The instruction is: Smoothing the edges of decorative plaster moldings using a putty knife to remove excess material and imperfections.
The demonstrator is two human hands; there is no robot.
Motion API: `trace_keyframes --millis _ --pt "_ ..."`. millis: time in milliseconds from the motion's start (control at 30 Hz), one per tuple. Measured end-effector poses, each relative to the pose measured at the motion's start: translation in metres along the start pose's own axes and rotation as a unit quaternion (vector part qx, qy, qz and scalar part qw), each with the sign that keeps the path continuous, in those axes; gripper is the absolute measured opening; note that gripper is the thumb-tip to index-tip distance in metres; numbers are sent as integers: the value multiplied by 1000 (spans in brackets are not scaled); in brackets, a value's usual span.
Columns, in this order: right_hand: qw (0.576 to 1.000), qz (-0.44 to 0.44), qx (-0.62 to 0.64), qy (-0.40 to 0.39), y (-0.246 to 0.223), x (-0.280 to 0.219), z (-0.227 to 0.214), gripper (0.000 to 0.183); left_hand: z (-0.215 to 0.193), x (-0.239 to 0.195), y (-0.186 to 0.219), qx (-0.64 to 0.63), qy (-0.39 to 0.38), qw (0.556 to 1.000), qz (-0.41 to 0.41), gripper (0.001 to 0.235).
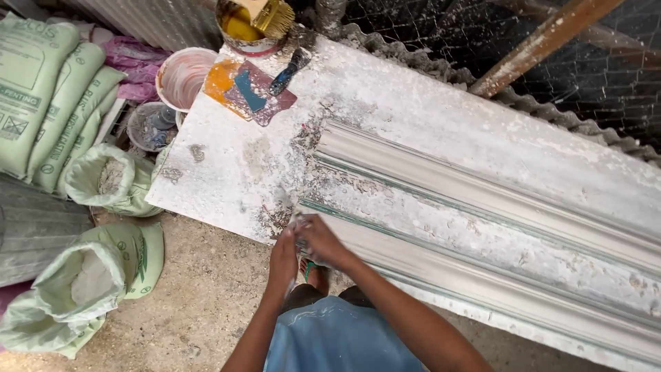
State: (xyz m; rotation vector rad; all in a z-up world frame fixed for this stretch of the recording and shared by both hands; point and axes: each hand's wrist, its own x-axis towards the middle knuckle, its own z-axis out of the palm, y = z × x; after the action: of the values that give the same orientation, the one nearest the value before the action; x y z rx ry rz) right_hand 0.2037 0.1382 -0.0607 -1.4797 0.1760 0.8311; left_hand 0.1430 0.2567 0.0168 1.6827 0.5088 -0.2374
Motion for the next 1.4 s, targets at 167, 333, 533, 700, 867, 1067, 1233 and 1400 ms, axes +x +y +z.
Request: trace_keyframes --millis 167,333,533,700,867,1067,1233,1400 --pt "953 -211 -212 -51 -7 -50 -8 72 -1 33 12 17 -66 998 2 57" --pt "929 -205 -308 21 13 -110 -85 58 -49 68 50 230 -141 961 67 54" --pt "803 -77 -492 328 118 -172 -205 56 -108 127 84 547 -231 793 132 49" --pt "800 220 -349 435 174 -231 -262 108 -108 144 120 598 -271 741 140 45" --pt "799 248 -248 489 142 -272 -249 127 -105 169 106 611 -294 724 125 45" --pt "793 238 -170 534 120 -276 -244 137 -70 155 122 604 -324 717 125 49" --pt "797 222 -146 542 112 -275 -237 135 18 118 112 583 -374 703 162 44" --pt "798 219 -137 544 116 -273 -238 139 143 85 41 511 -428 679 308 37"
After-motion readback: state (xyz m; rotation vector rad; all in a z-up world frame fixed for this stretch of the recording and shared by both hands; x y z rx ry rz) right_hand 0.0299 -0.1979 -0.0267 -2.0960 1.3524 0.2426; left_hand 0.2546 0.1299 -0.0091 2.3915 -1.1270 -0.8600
